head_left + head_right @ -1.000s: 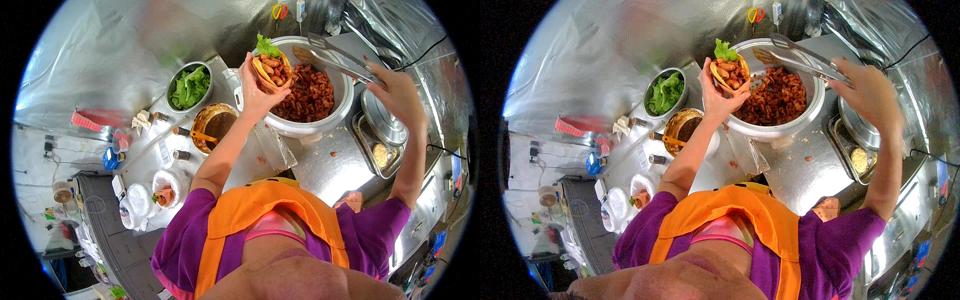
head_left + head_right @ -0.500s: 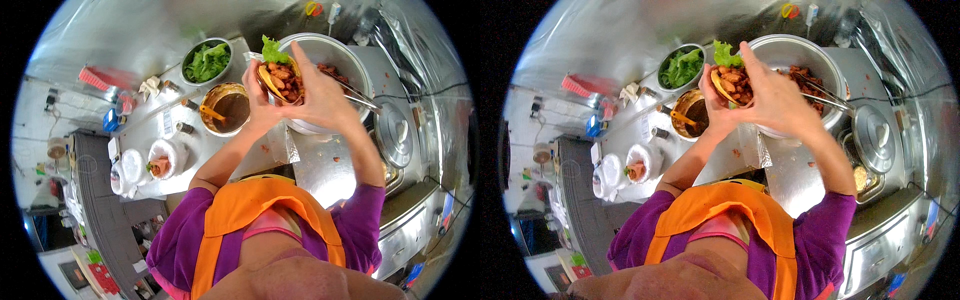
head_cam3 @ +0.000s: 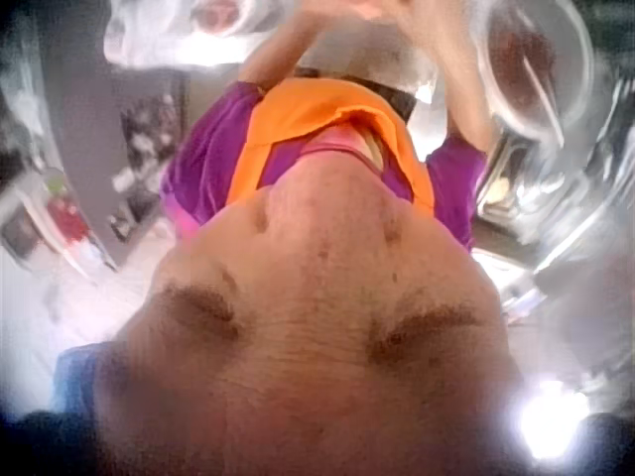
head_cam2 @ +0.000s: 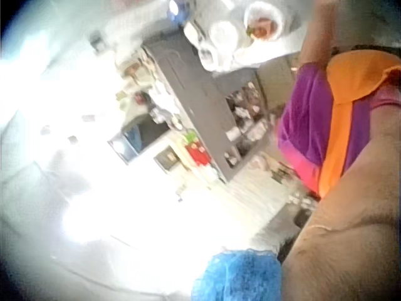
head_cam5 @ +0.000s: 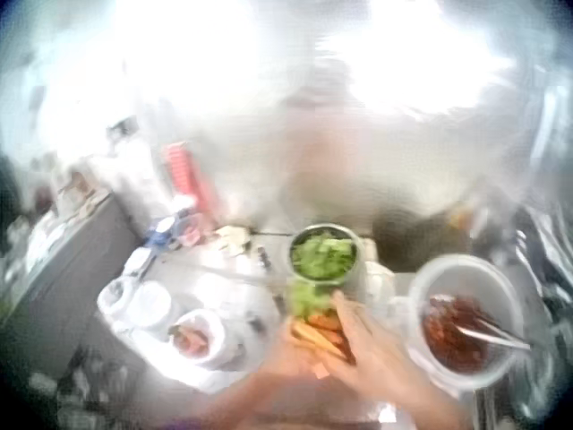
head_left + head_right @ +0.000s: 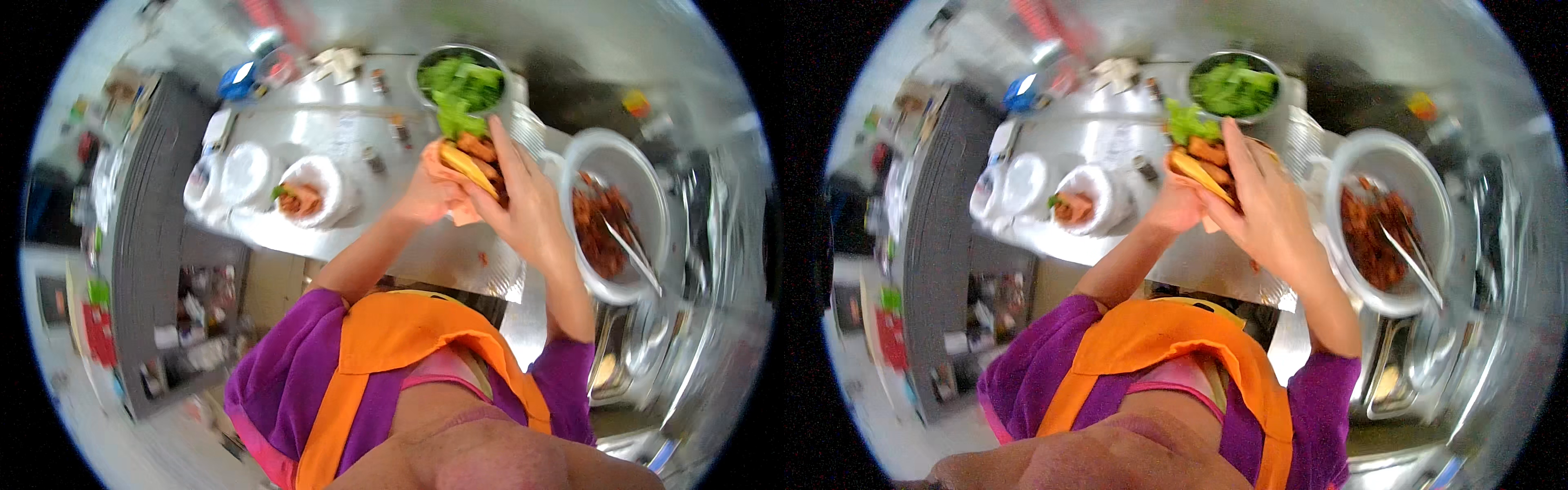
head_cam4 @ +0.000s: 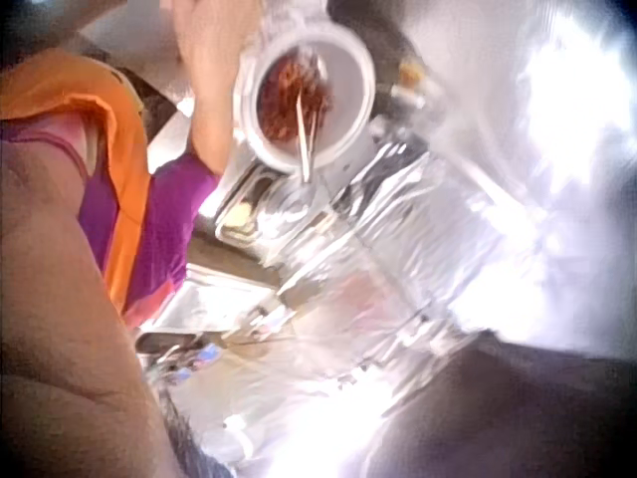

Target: The person assembles tacos by spreading sauce on tortillas, adding lettuce and cooked meat, and wrapping them in paper. They repeat this process for multiple tacos, placing the finished items on a digital scale.

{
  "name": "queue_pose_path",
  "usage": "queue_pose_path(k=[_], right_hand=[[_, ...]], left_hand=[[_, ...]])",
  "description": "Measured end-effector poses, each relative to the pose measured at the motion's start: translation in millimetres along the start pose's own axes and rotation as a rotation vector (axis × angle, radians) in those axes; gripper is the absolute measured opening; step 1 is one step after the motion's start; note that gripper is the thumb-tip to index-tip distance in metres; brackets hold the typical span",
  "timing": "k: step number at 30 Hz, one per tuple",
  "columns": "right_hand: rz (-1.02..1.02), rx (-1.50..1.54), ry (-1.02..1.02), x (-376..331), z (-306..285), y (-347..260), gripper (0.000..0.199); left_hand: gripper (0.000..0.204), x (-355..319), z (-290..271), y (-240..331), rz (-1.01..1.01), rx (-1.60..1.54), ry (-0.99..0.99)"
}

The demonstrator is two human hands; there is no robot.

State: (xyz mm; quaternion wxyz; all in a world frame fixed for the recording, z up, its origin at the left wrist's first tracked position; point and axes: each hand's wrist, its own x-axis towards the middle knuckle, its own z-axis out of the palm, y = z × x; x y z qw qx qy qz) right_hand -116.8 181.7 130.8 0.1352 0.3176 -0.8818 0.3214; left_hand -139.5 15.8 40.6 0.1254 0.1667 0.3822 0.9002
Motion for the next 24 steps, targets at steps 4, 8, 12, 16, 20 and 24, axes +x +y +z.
queue_pose_path(k=[4, 8, 12, 16, 20, 24], right_hand=[[0.062, -0.004, -0.139, 35.8, 47.9, -40.7, 0.079], [-0.040, 0.071, -0.234, 89.3, 115.5, -73.4, 0.077], [-0.050, 0.201, -0.303, 169.4, 212.5, -108.1, 0.064], [0.157, 0.463, -0.435, 279.7, 313.7, -152.4, 0.051], [0.229, 0.779, -0.363, 385.0, 476.4, -141.1, 0.045], [0.573, 1.008, -0.337, 440.2, 624.0, -148.4, 0.037]], left_hand=[[0.085, -30.3, -67.0, 20.1, 0.180, -0.151, -0.039], [0.093, -69.2, -131.1, 89.5, 0.225, -0.044, 0.048], [0.116, -126.1, -219.3, 181.9, 0.206, 0.374, 0.248], [0.093, -204.4, -351.4, 277.0, 0.545, 1.049, 0.678], [0.054, -321.6, -464.8, 354.8, 0.693, 1.028, 1.260], [0.046, -417.6, -579.4, 369.8, 0.460, 1.240, 1.665]])
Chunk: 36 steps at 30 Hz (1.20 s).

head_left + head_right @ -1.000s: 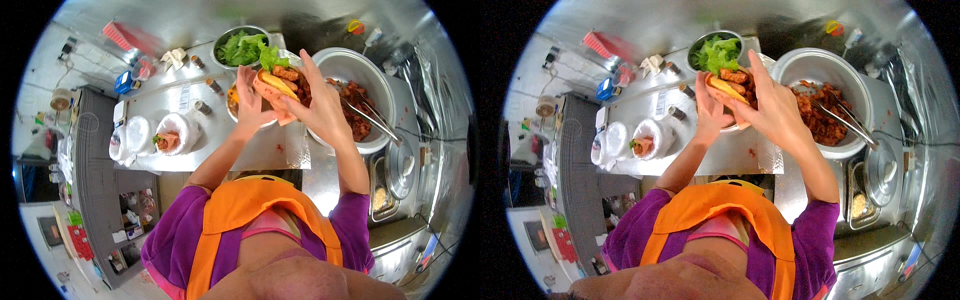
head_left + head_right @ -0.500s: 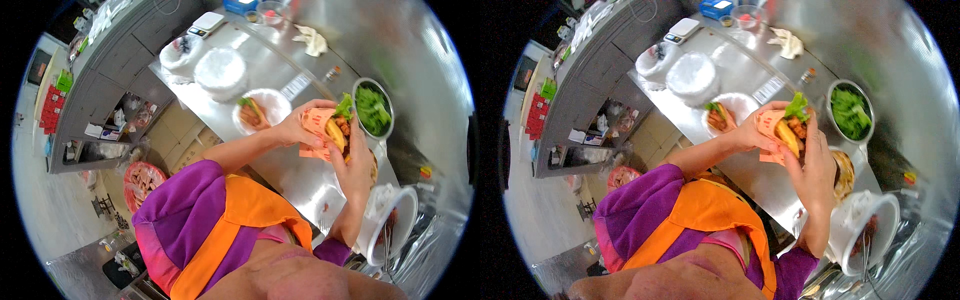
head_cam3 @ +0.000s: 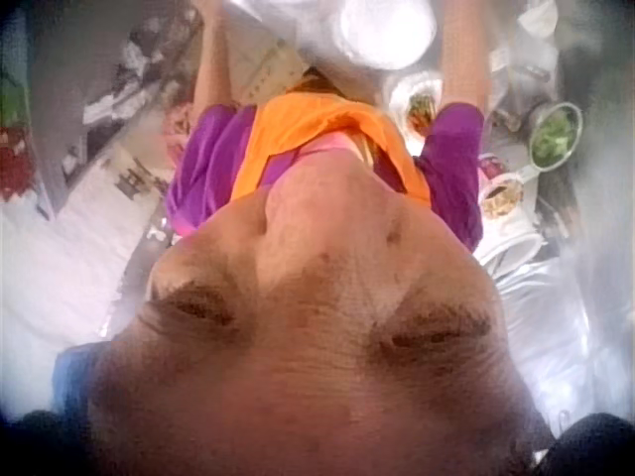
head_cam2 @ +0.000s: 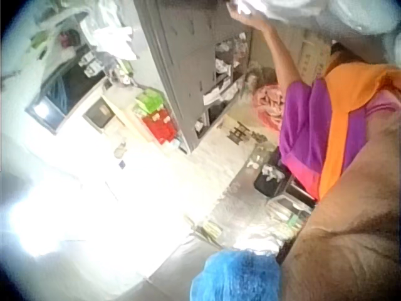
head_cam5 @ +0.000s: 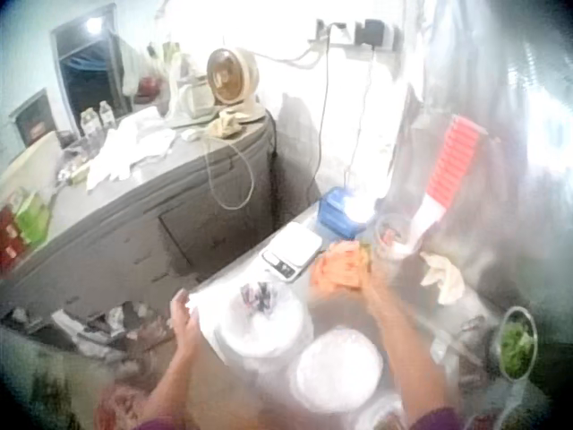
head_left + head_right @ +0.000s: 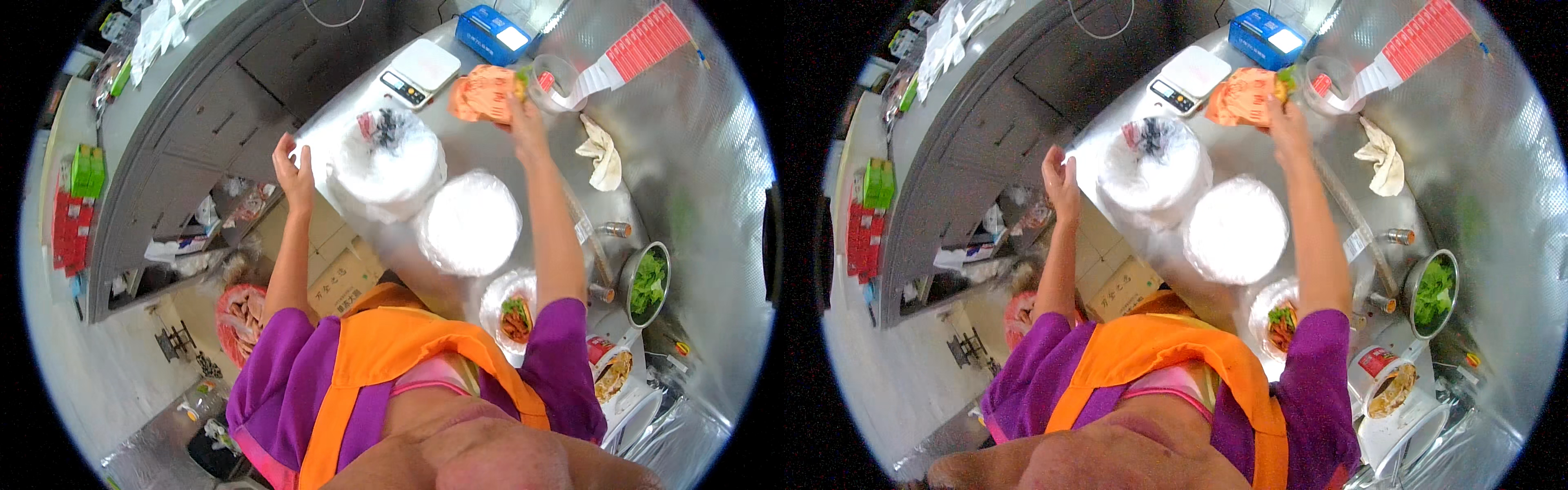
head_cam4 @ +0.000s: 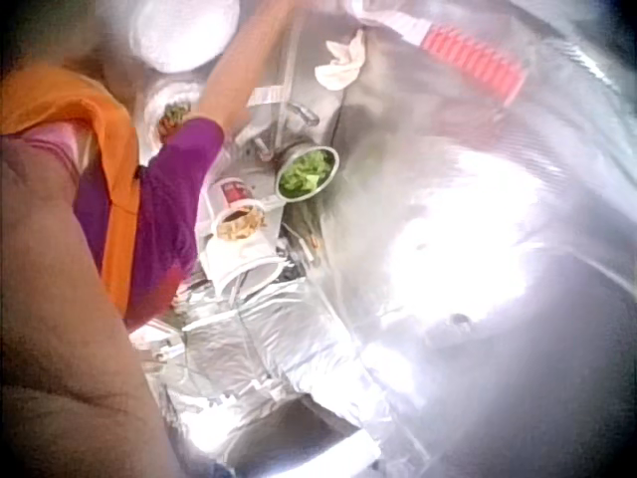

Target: The person assembles tacos by spreading sauce on tortillas, adding lettuce and cooked meat, and wrapping them in paper. They repeat this process for multiple tacos, placing the finished items on a digital scale.

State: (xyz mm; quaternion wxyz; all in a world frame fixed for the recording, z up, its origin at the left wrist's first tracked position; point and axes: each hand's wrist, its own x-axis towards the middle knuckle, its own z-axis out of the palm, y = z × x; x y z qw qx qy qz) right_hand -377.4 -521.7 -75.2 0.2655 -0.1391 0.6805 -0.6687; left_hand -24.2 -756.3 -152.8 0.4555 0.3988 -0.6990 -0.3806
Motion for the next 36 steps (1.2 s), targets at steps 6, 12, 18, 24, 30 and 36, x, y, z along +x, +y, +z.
queue_pose_path(k=[6, 12, 18, 24, 30, 36], right_hand=[[0.177, 0.204, 0.158, 83.2, 92.6, 70.5, 0.038], [0.210, 0.256, 0.264, 117.2, 112.6, 105.0, 0.043], [0.283, 0.267, 0.157, 125.7, 127.0, 93.3, 0.064], [0.318, 0.425, 0.027, 127.4, 124.8, 89.1, 0.093], [0.340, 0.553, 0.028, 128.9, 116.7, 98.8, 0.101], [0.351, 0.614, 0.071, 126.9, 116.9, 95.3, 0.103]], left_hand=[[0.045, 24.5, 30.7, -104.8, 0.068, 0.325, -0.061], [0.044, 22.6, 52.7, -67.2, 0.181, 0.694, -0.211], [0.042, 22.6, 48.8, -71.5, 0.158, 0.690, -0.217], [0.041, 24.2, 50.5, -69.5, 0.153, 0.679, -0.218], [0.040, 24.2, 49.7, -66.7, 0.149, 0.674, -0.226], [0.040, 23.9, 49.2, -60.5, 0.129, 0.651, -0.231]])
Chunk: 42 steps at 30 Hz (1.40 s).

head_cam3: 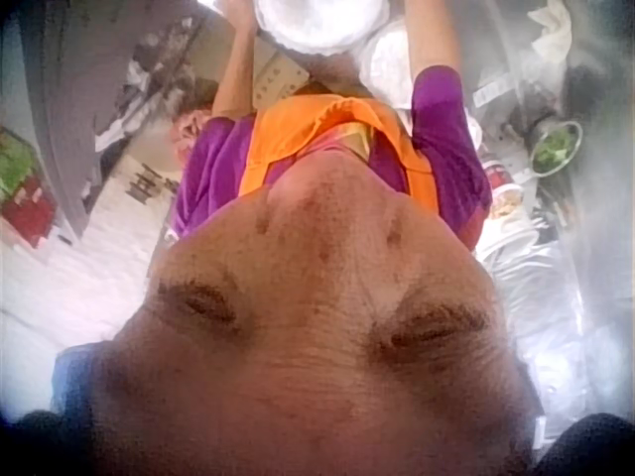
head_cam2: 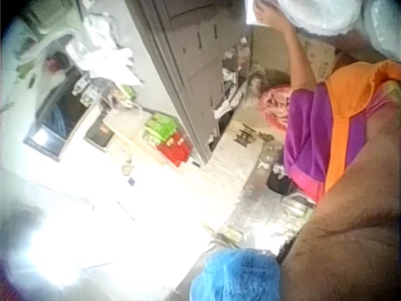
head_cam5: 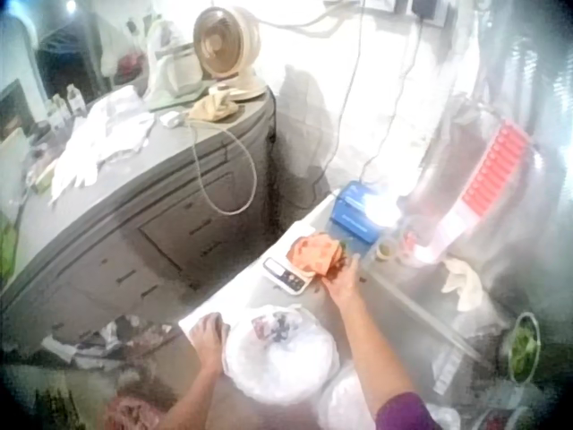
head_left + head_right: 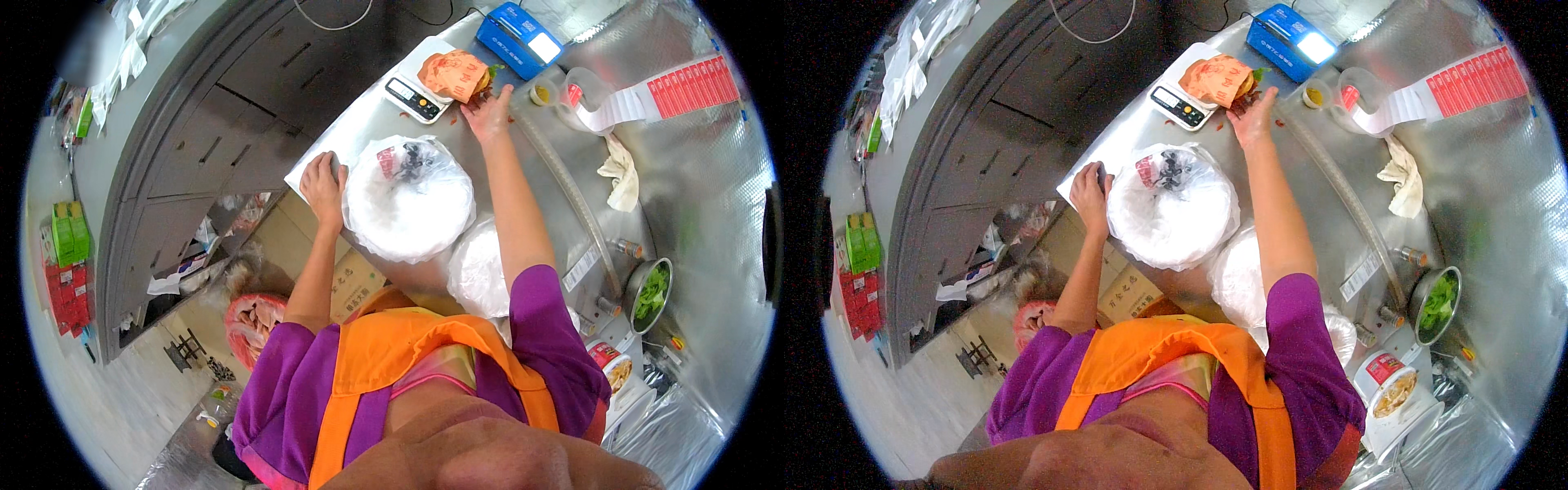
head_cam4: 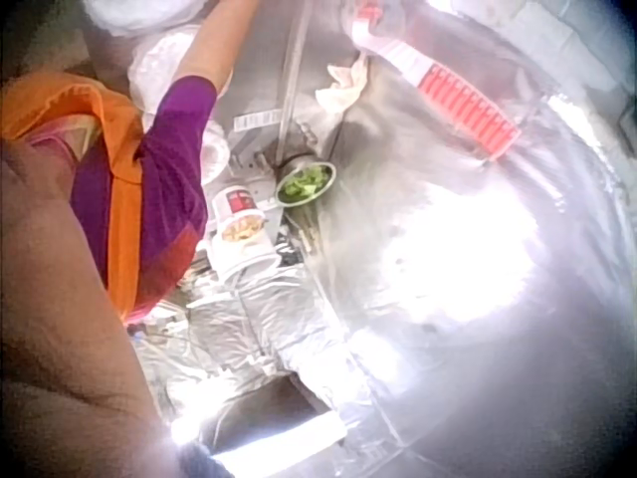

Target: The person assembles tacos by spreading sauce on tortillas, adding lettuce and cooked meat, and wrapping them in paper. They repeat this process for multiple tacos, placing the finished items on a digital scale.

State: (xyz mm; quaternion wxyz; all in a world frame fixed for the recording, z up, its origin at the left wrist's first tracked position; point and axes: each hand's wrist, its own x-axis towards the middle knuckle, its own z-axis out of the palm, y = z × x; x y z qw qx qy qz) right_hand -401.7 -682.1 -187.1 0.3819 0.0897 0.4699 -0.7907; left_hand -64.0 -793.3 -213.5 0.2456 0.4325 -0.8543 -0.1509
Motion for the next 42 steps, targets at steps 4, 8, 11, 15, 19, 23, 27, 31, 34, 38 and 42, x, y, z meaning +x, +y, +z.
queue_pose_path(k=[4, 8, 11, 15, 19, 23, 27, 31, 34, 38, 42], right_hand=[[-0.032, -0.022, -0.030, -4.3, 9.3, -4.4, 0.105], [-0.026, -0.023, -0.033, -7.1, 16.4, -8.0, 0.101], [-0.056, -0.045, 0.042, -11.8, 24.2, -9.6, 0.071], [-0.108, -0.100, 0.041, -2.2, 16.9, -4.2, 0.048], [-0.083, -0.093, 0.024, -16.9, 0.8, -24.4, 0.044], [-0.192, -0.172, 0.007, -77.7, -32.4, -72.7, 0.042], [-0.289, -0.225, 0.081, -164.7, -80.1, -116.7, 0.043], [-0.448, -0.291, 0.204, -262.3, -117.3, -145.2, 0.048], [-0.554, -0.505, 0.268, -347.6, -183.6, -166.8, 0.049], [-0.739, -0.827, 0.601, -449.2, -197.6, -175.5, 0.052], [-0.648, -1.056, 0.809, -540.9, -213.2, -152.7, 0.057]], left_hand=[[0.041, -0.3, -0.5, -0.1, 0.000, 0.003, -0.006], [0.041, -0.9, 0.3, -1.5, -0.003, -0.003, -0.003], [0.041, -1.8, 1.2, -2.6, 0.004, -0.002, 0.004], [0.040, -1.5, 1.4, -2.5, 0.024, -0.023, 0.011], [0.041, 7.1, 5.6, -23.4, 0.004, -0.254, -0.015], [0.048, 94.1, 21.6, 0.3, 0.125, -0.519, 0.022], [0.074, 198.4, 100.4, 73.8, 0.184, -0.640, -0.281], [0.077, 240.2, 194.2, 78.1, 0.153, -0.545, -0.607], [0.075, 214.7, 179.5, 109.2, 0.149, -0.609, -0.775], [0.073, 232.0, 136.5, 101.9, 0.251, -0.589, -0.631], [0.066, 158.8, 28.8, 209.5, 0.327, -0.885, -0.610]])
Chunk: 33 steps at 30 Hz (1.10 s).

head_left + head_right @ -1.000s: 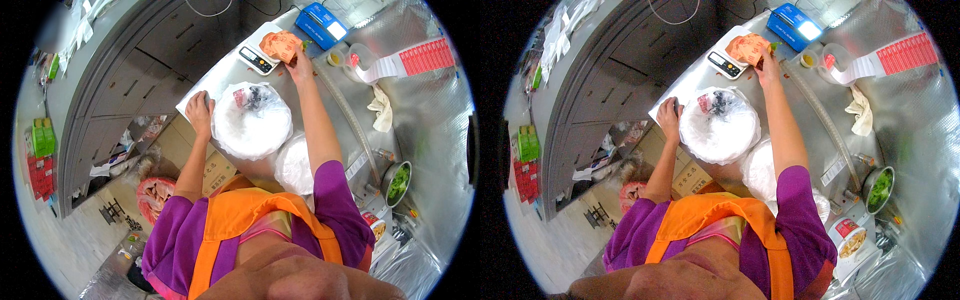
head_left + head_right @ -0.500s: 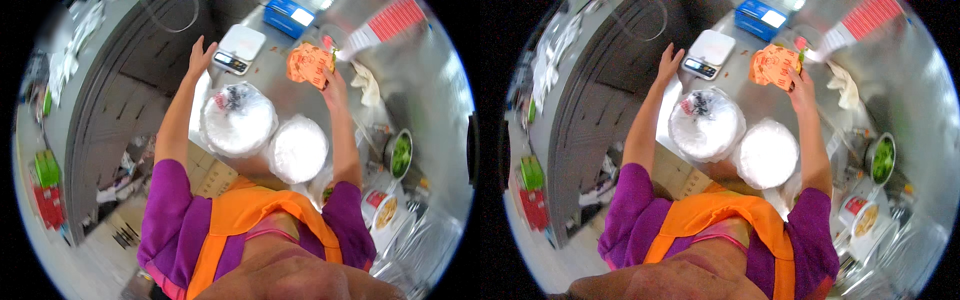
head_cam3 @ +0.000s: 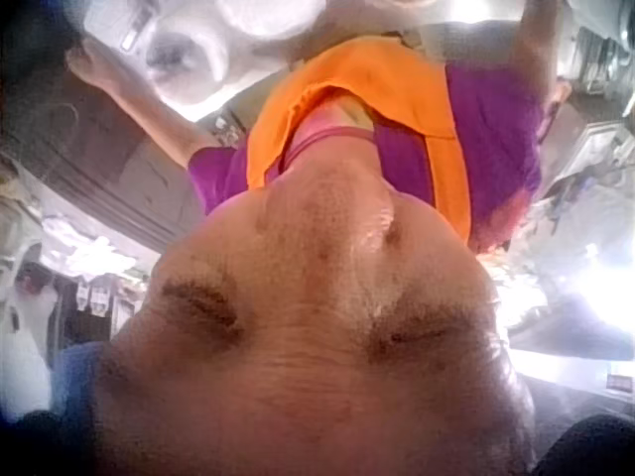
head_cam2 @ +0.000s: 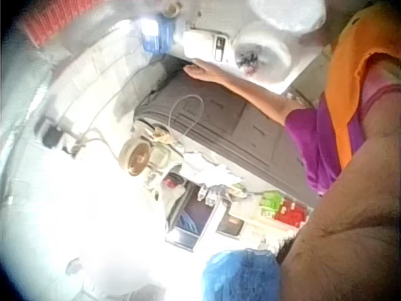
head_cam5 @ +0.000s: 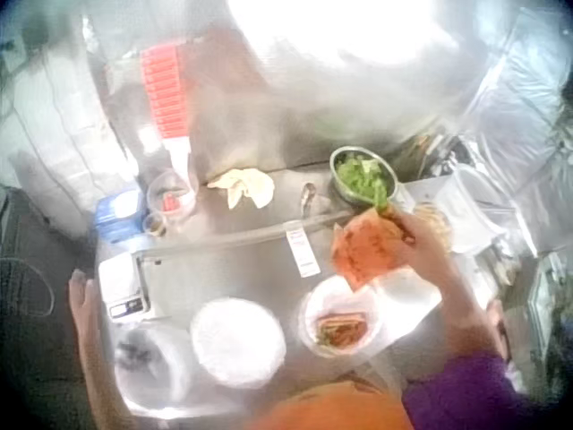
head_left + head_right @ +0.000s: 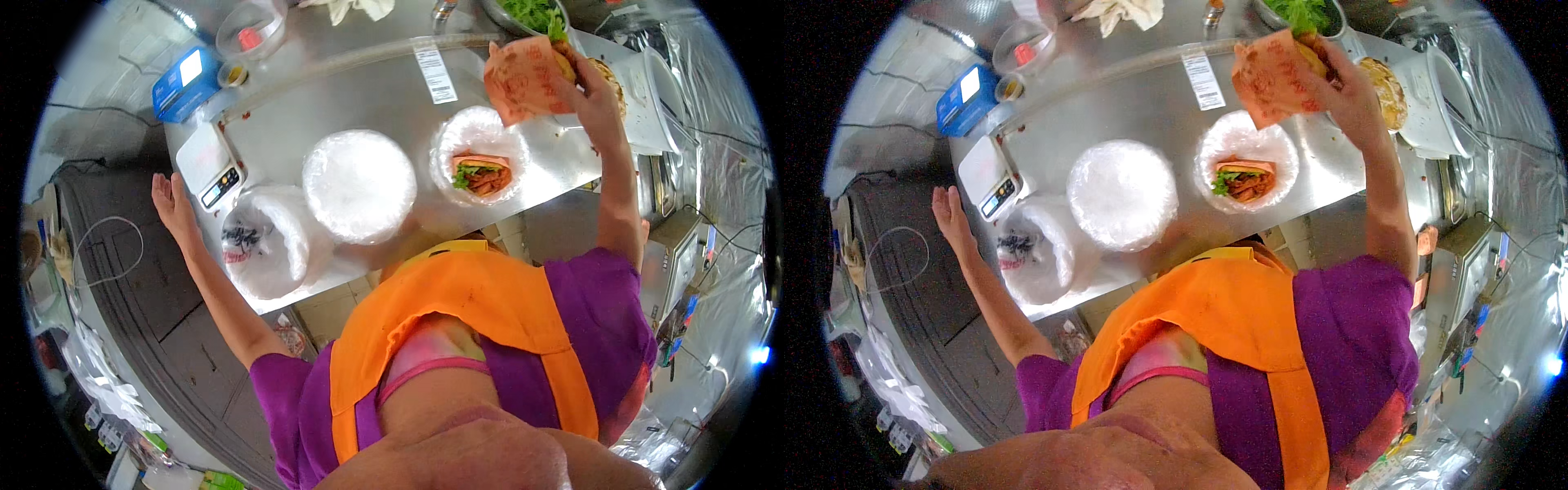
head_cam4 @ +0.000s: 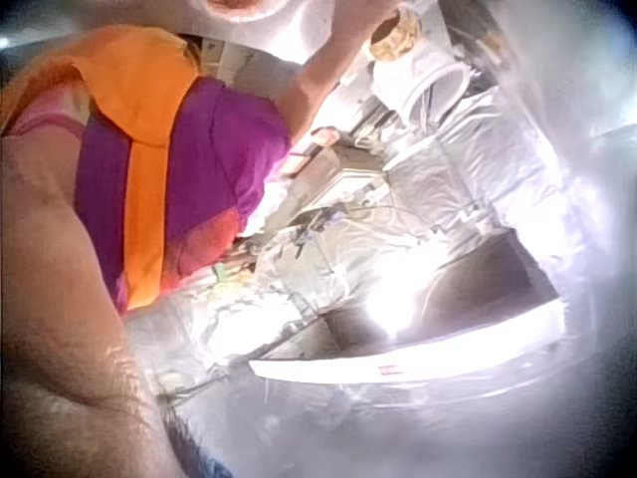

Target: The person assembles tacos by spreading sauce on tortillas, adding lettuce and cooked meat, and wrapping them in paper. They repeat this process for multiple tacos, placing the finished items on a digital scale.

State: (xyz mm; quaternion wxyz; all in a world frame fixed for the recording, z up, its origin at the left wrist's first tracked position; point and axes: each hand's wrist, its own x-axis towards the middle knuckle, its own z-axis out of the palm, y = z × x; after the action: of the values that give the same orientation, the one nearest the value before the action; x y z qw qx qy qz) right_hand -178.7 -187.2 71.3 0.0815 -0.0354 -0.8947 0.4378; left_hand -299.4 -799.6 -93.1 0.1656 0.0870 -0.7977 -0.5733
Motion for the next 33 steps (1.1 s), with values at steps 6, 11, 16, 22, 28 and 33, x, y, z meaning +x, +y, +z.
queue_pose_path(k=[6, 11, 16, 22, 28, 33], right_hand=[[-0.346, -0.360, -0.076, -37.6, -18.3, -40.4, 0.076], [-0.373, -0.213, -0.127, -62.2, -58.7, -32.3, 0.095], [-0.358, -0.124, -0.201, -82.8, -129.7, 22.1, 0.098], [-0.319, -0.062, -0.173, -85.1, -245.8, 128.2, 0.096], [-0.257, -0.087, 0.230, -78.8, -345.6, 190.6, 0.087], [-0.194, -0.159, 0.413, -62.5, -374.0, 222.6, 0.084]], left_hand=[[0.090, -144.7, 155.3, 208.4, 0.462, 0.118, -0.677], [0.098, -229.2, 283.2, 269.5, 0.482, -0.218, -0.892], [0.084, -286.3, 375.2, 306.1, -0.060, -0.615, -1.288], [0.084, -360.6, 508.4, 336.4, 0.162, -0.476, -1.159], [0.120, -430.1, 607.0, 402.2, 0.809, -0.014, -0.513], [0.118, -445.4, 708.7, 439.6, 0.826, -0.173, -0.456]])
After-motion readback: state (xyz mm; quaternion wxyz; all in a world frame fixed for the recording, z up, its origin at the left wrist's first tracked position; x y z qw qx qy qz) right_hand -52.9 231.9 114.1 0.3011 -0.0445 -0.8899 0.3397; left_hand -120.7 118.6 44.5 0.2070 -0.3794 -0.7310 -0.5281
